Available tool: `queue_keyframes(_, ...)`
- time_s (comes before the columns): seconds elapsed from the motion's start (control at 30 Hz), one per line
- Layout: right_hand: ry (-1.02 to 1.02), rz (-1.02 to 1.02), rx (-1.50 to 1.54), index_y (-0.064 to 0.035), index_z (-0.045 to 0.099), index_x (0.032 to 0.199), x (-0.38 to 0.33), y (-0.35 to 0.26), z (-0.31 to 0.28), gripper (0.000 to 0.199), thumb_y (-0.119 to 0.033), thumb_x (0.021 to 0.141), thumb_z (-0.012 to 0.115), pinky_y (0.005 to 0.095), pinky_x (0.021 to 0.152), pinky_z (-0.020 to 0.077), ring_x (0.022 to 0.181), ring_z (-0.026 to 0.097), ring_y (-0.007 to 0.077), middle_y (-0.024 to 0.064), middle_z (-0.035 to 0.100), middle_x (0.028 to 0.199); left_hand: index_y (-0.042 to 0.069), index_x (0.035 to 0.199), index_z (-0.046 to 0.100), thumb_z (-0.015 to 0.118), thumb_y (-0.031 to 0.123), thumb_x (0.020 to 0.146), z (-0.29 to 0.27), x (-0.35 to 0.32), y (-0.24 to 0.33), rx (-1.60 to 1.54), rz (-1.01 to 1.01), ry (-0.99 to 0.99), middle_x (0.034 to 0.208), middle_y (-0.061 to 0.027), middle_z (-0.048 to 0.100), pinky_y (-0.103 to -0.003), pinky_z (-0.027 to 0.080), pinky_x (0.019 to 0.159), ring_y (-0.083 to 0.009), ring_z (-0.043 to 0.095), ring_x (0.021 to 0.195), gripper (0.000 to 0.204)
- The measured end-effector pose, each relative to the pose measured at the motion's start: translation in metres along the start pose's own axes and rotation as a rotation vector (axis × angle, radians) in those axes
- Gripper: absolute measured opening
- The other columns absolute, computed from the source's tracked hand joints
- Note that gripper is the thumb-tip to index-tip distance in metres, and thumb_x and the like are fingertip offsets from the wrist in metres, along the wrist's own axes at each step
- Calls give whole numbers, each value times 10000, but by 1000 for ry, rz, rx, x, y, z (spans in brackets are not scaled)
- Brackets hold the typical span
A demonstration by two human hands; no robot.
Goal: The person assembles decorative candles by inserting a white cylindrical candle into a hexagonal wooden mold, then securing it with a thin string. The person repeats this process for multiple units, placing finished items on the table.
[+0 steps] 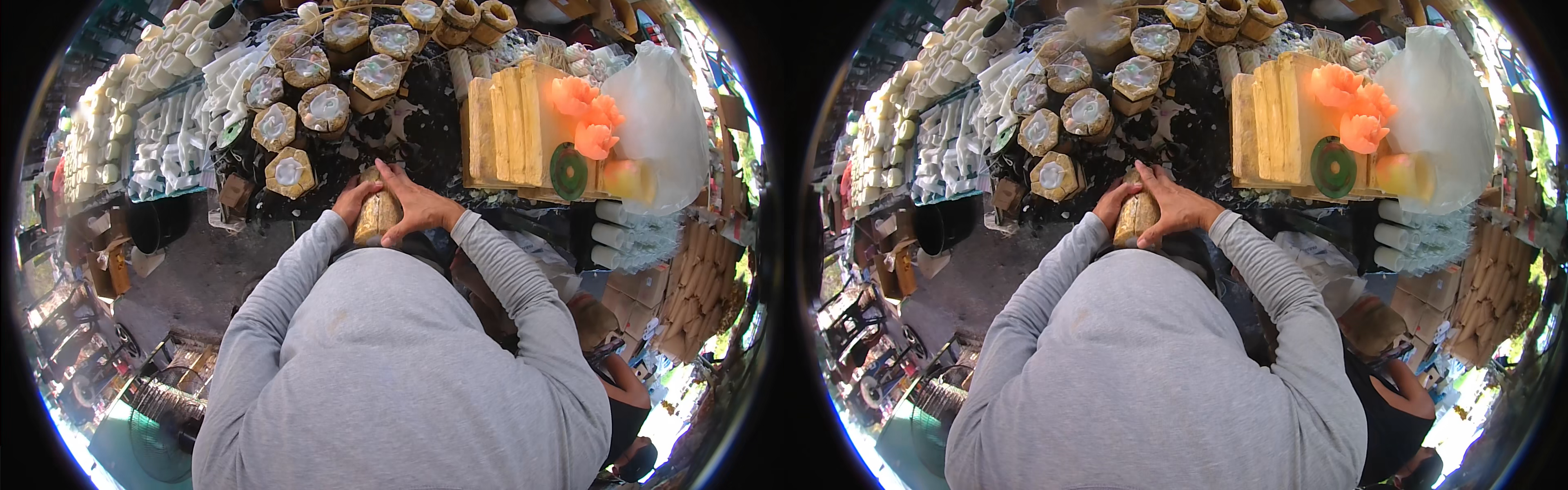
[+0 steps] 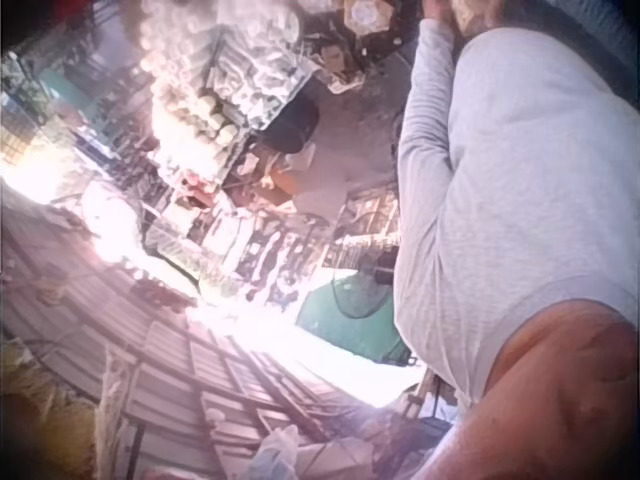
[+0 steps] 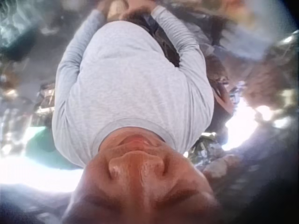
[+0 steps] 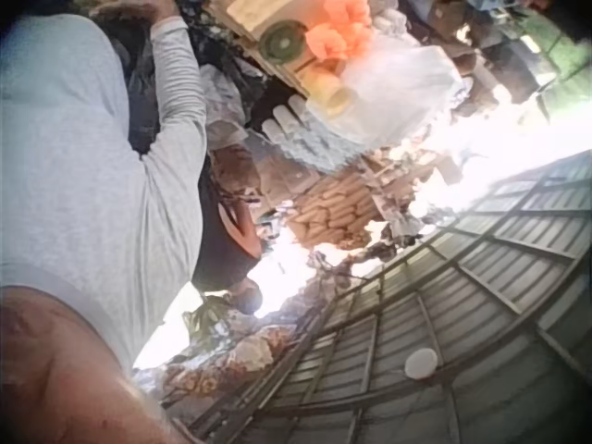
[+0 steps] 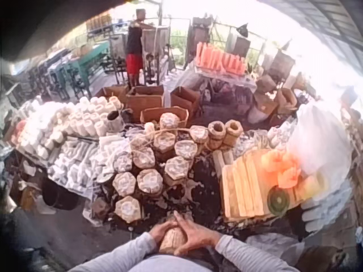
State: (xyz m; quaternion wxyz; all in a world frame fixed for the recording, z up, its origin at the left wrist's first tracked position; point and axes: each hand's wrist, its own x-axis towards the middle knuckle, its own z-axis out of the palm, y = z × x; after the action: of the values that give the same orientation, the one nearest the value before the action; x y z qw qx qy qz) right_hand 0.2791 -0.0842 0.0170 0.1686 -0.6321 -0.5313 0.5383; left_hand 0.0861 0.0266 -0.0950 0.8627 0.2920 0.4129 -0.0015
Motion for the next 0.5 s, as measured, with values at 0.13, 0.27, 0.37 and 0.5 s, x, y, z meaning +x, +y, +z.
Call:
queue_keyframes(0.13,41,-38,-4,-111,17,1728,1,1,2,1645,-656,502,970,476,1312,240,1626,153,486,384,121,1718,26,1354,604,664,350,985,-4,0,-2,58,71,10,1138,-162,746,-436,640,898,-301,770,951,495)
queue_keyframes(0.27,212,-125,139,-5,109,1709,7,22,-12,1476,-505,600,945,394,1307,239,1618,258,338,237,248,1734,7,1305,650,661,389,963,-6,-9,12,-332,-64,-58,1126,-174,757,-462,630,925,-313,768,963,512)
queue_keyframes(0.37,120,-121,940,-38,115,1720,15,44,-26,1374,-415,656,897,353,1291,264,1596,317,312,213,293,1721,46,1237,676,695,409,894,-6,-24,26,-408,-58,-76,1055,-133,751,-417,612,921,-293,751,930,499)
queue_keyframes(0.5,76,-278,1658,-95,210,1716,15,73,-27,1117,-358,779,758,648,1231,356,1503,453,393,177,384,1681,46,1247,671,721,369,840,2,-41,30,-416,-31,-140,1070,-134,751,-470,610,922,-303,752,925,522)
